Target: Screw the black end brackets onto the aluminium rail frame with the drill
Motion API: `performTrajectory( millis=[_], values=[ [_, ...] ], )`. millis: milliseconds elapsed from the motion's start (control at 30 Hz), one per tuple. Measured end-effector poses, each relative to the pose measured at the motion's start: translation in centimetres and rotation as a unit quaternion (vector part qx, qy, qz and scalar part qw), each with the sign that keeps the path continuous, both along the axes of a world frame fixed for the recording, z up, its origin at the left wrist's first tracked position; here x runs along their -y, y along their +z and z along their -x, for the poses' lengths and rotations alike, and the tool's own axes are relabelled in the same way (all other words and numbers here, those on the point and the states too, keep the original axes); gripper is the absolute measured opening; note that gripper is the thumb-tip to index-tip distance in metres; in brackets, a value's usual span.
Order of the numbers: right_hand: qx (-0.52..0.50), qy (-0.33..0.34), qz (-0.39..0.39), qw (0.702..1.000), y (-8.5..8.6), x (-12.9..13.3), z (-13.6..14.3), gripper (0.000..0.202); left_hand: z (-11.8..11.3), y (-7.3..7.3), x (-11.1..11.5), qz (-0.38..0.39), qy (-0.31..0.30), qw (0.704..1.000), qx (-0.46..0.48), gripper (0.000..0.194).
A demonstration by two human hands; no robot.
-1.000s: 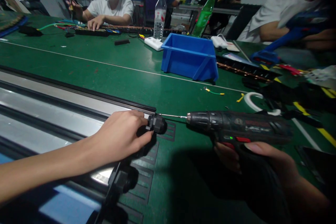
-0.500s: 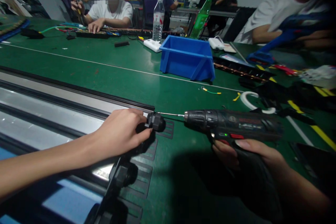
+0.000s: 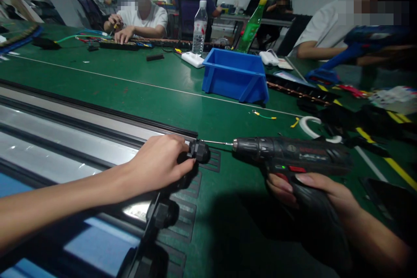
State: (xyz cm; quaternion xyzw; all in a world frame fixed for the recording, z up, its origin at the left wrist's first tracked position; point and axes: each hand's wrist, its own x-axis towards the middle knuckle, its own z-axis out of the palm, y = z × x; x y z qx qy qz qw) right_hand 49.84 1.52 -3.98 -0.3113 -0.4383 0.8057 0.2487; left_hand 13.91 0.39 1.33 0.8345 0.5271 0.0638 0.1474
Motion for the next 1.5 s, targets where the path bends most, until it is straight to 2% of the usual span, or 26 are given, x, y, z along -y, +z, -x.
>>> performTrajectory(
  millis=[233, 367, 833, 1167, 1367, 1500],
  values=[
    [0.042, -0.018, -0.011, 0.999, 0.2, 0.1, 0.0, 0.038, -0.1, 0.2, -0.1, 0.014, 0.011, 1.0, 0.001, 0.031],
    [0.022, -0.006, 0.013, 1.0, -0.2, 0.0, -0.3, 0.036, -0.2, 0.2, 0.0, 0.012, 0.003, 1.0, -0.003, 0.029],
    [0.017, -0.013, -0.01, 1.0, -0.3, 0.0, -0.2, 0.035, -0.2, 0.1, -0.2, 0.004, 0.011, 1.0, 0.016, 0.027],
    [-0.057, -0.017, 0.061, 0.996, -0.7, 0.9, 0.0, 0.031, -0.4, 0.3, -0.1, -0.01, 0.01, 1.0, 0.028, 0.024],
    [-0.033, -0.027, 0.04, 0.998, -0.5, 1.3, 0.4, 0.03, -0.3, 0.3, -0.1, -0.015, 0.0, 0.999, 0.031, 0.024],
    [-0.034, -0.028, 0.054, 0.998, -0.2, 1.5, 0.5, 0.032, -0.3, 0.1, -0.1, 0.001, 0.002, 1.0, 0.026, 0.026]
  ],
)
